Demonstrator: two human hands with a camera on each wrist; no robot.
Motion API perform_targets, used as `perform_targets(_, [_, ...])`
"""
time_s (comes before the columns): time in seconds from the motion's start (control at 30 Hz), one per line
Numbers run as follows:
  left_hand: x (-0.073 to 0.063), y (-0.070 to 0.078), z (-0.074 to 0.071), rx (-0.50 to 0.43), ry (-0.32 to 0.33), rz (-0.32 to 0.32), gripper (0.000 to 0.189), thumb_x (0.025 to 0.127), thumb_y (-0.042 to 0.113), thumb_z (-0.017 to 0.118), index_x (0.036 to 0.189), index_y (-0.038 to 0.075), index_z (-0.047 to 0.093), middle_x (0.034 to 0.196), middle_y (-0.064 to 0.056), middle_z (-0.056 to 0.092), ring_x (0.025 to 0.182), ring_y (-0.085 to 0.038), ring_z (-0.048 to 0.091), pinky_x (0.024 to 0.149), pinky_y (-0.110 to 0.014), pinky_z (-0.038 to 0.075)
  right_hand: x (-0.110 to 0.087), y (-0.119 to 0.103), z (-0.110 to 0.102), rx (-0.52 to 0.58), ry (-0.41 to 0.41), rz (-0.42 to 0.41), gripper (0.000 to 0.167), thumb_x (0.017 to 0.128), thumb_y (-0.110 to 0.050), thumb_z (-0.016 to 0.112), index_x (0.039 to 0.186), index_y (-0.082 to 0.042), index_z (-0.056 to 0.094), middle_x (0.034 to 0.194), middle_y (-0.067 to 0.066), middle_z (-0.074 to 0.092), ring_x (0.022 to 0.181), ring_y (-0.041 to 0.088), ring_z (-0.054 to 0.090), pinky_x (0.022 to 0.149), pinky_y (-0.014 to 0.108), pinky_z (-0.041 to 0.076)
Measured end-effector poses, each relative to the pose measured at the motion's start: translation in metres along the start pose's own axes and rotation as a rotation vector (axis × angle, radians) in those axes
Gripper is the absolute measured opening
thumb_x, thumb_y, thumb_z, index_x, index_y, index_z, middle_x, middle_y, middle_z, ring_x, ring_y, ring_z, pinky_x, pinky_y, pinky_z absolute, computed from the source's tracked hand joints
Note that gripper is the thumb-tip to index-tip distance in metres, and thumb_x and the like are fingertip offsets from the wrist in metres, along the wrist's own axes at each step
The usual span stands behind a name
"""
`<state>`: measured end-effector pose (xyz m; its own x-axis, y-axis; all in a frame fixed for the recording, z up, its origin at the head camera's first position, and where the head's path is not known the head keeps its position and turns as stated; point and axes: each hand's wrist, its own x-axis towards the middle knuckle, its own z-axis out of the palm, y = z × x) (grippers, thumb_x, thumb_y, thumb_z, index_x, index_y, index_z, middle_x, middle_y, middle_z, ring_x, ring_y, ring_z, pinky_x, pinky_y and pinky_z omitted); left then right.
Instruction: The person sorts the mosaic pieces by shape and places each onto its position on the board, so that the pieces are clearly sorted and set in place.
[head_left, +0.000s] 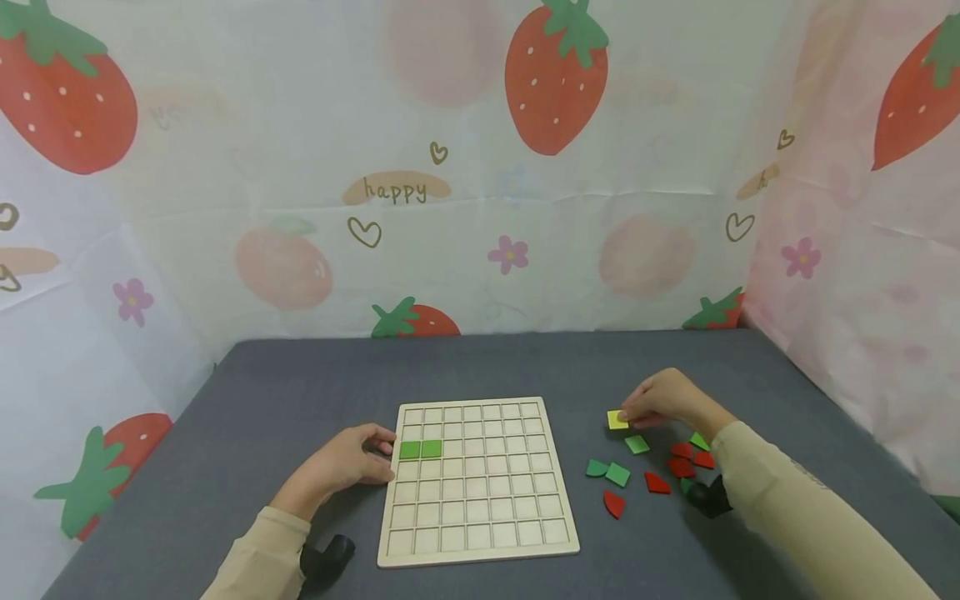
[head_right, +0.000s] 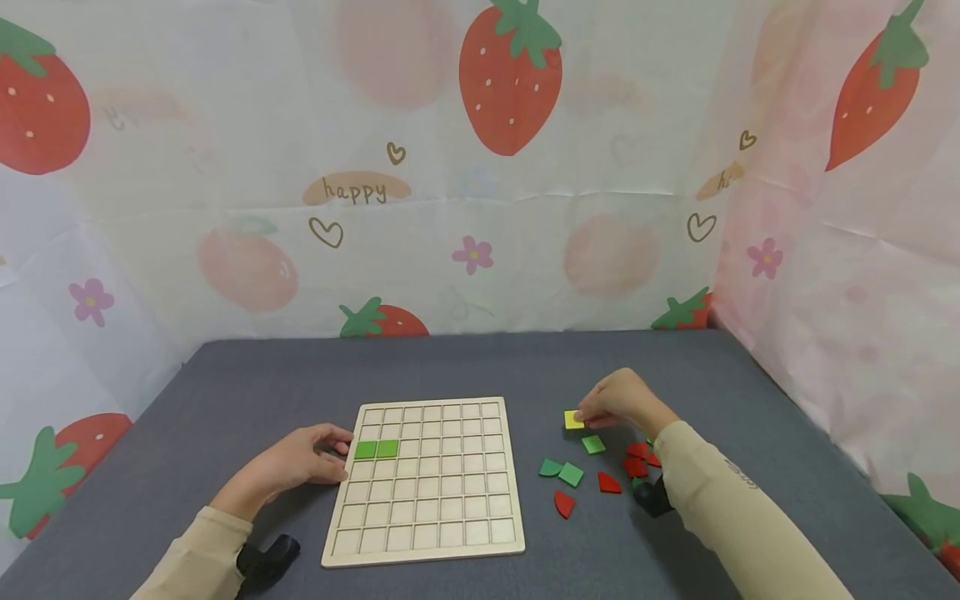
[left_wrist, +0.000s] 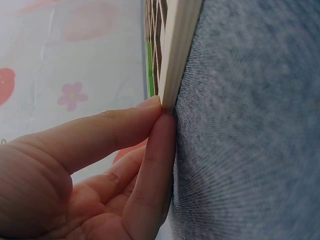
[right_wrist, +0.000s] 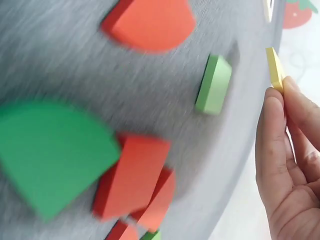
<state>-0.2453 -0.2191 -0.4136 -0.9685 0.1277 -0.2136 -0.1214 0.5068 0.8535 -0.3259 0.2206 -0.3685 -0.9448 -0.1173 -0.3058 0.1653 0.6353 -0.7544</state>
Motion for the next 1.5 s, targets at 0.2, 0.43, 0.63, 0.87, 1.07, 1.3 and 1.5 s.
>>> perform_targets(0.2, [-0.001,0.001,0.000,0.004,0.004,0.001,0.057,0.080,-0.007,0.074,0.132,-0.010,0.052,0.109,-0.016,0.055,0.090,-0.019,0.062,0.078,-0.035,0.056,0.005,-0.012,0.015,0.015,-0.010,-0.019,0.021,0.080,-0.006,0.081,0.096,0.006,0.075,0.073,0.002,0.074,0.060,0.010,0.068,0.066,0.030,0.060])
perform_targets(0.43, [0.000,0.000,0.000,-0.006,0.007,0.006,0.057,0.079,-0.008,0.074,0.132,-0.010,0.052,0.109,-0.017,0.055,0.089,-0.019,0.061,0.077,-0.035,0.056,0.010,-0.025,0.034,0.022,-0.025,-0.048,0.018,0.080,-0.005,0.081,0.093,0.006,0.076,0.074,0.004,0.074,0.062,0.010,0.069,0.067,0.031,0.060])
perform_targets(0.63, [0.001,-0.001,0.001,-0.006,0.010,0.006,0.057,0.079,-0.008,0.074,0.132,-0.010,0.052,0.109,-0.017,0.055,0.088,-0.018,0.062,0.075,-0.034,0.056,0.014,-0.034,0.049,0.031,-0.031,-0.053,0.016,0.080,-0.003,0.080,0.092,0.006,0.076,0.073,0.006,0.074,0.060,0.011,0.069,0.065,0.030,0.060])
perform_targets(0.87, [0.000,0.000,0.000,-0.020,0.000,0.015,0.058,0.080,-0.008,0.074,0.132,-0.011,0.051,0.109,-0.017,0.054,0.089,-0.019,0.061,0.076,-0.034,0.056,0.015,-0.047,0.065,0.042,-0.039,-0.060,0.013,0.080,-0.001,0.080,0.090,0.005,0.076,0.076,0.009,0.075,0.060,0.012,0.069,0.066,0.032,0.061])
perform_targets(1.07, [-0.001,-0.001,0.000,-0.017,-0.002,0.025,0.057,0.079,-0.008,0.074,0.131,-0.011,0.051,0.108,-0.016,0.054,0.089,-0.019,0.060,0.076,-0.035,0.056,0.016,-0.056,0.076,0.069,-0.063,-0.085,0.012,0.079,0.000,0.080,0.089,0.006,0.076,0.076,0.010,0.075,0.060,0.012,0.070,0.066,0.031,0.060])
perform_targets(1.3, [-0.002,-0.001,-0.001,-0.021,-0.007,0.030,0.057,0.079,-0.008,0.074,0.131,-0.011,0.051,0.109,-0.016,0.054,0.090,-0.019,0.062,0.076,-0.034,0.056,0.018,-0.061,0.086,0.083,-0.081,-0.107,0.011,0.079,0.000,0.080,0.087,0.005,0.077,0.077,0.010,0.075,0.061,0.014,0.071,0.067,0.033,0.061])
perform_targets(1.5, [-0.002,-0.002,-0.001,-0.021,-0.015,0.031,0.057,0.080,-0.007,0.074,0.132,-0.011,0.051,0.109,-0.017,0.055,0.091,-0.018,0.064,0.077,-0.034,0.056,0.019,-0.067,0.094,0.089,-0.088,-0.114,0.010,0.079,0.001,0.080,0.087,0.005,0.076,0.078,0.011,0.076,0.062,0.014,0.072,0.067,0.032,0.061])
